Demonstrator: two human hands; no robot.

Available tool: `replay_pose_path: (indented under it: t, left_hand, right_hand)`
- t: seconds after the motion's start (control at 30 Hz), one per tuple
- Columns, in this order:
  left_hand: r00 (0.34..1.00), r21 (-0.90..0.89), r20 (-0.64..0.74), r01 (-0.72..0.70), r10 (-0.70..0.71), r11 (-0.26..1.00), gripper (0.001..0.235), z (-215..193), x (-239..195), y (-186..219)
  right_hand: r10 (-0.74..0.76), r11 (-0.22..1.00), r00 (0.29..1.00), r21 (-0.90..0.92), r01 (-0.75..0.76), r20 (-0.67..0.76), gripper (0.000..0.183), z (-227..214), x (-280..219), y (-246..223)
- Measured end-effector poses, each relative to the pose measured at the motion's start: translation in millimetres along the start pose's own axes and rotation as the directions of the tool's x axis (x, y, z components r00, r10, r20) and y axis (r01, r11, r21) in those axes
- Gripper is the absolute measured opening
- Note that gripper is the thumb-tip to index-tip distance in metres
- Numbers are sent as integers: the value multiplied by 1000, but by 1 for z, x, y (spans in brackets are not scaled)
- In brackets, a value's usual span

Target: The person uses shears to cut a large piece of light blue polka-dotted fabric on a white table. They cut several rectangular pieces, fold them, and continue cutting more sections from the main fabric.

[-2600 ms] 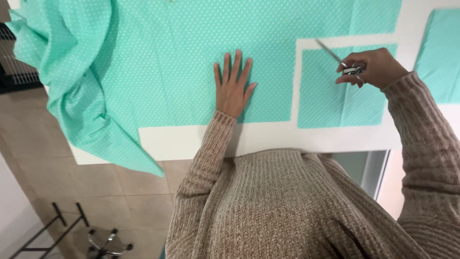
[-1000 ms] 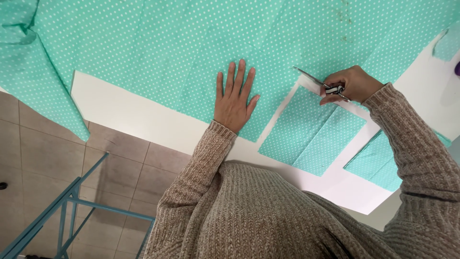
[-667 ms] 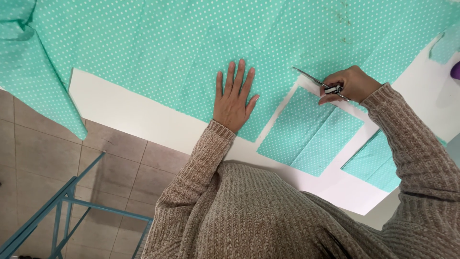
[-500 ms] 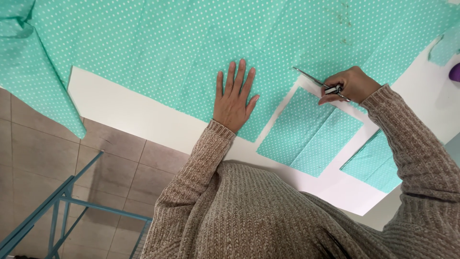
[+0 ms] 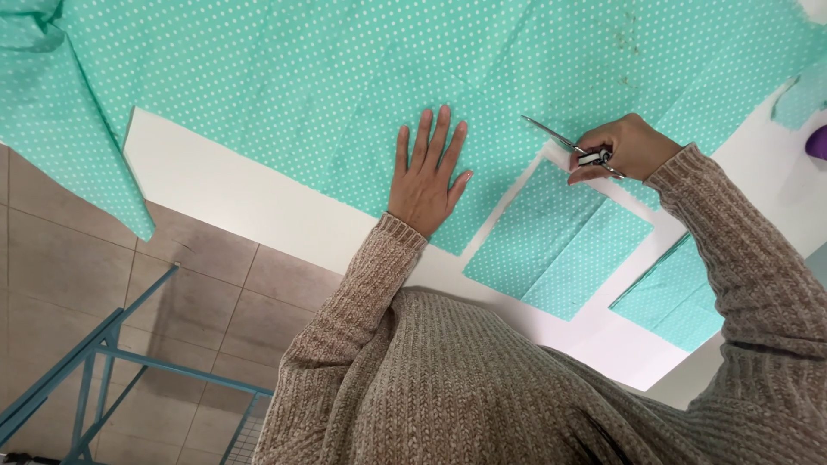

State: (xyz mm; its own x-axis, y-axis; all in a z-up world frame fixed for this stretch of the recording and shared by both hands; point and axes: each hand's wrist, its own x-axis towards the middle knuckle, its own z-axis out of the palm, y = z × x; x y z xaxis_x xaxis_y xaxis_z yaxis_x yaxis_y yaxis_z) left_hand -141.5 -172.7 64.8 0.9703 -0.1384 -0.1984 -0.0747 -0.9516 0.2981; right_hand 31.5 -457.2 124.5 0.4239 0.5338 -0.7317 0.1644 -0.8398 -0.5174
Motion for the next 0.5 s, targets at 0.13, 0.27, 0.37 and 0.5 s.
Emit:
replay_pose_path:
  t: [0.13, 0.27, 0.37, 0.5]
  left_hand:
    - [1000, -12, 11, -4, 4, 1000, 64, 0, 0, 0]
    - [998, -38, -55, -10, 7, 999, 63, -3, -1, 0]
    - [998, -43, -66, -11, 8, 999, 64, -2, -1, 0]
    - [939, 10, -342, -44, 45, 999, 64, 21, 2, -3]
  right_hand:
    - [95, 994, 995, 48, -96, 23, 19, -1, -2, -3]
    - [84, 993, 996, 81, -86, 31, 13, 0, -2, -6]
    - [28, 998, 1000, 64, -28, 4, 16, 1, 3, -10]
    - [-107, 971, 993, 208, 114, -49, 26, 7, 11, 8]
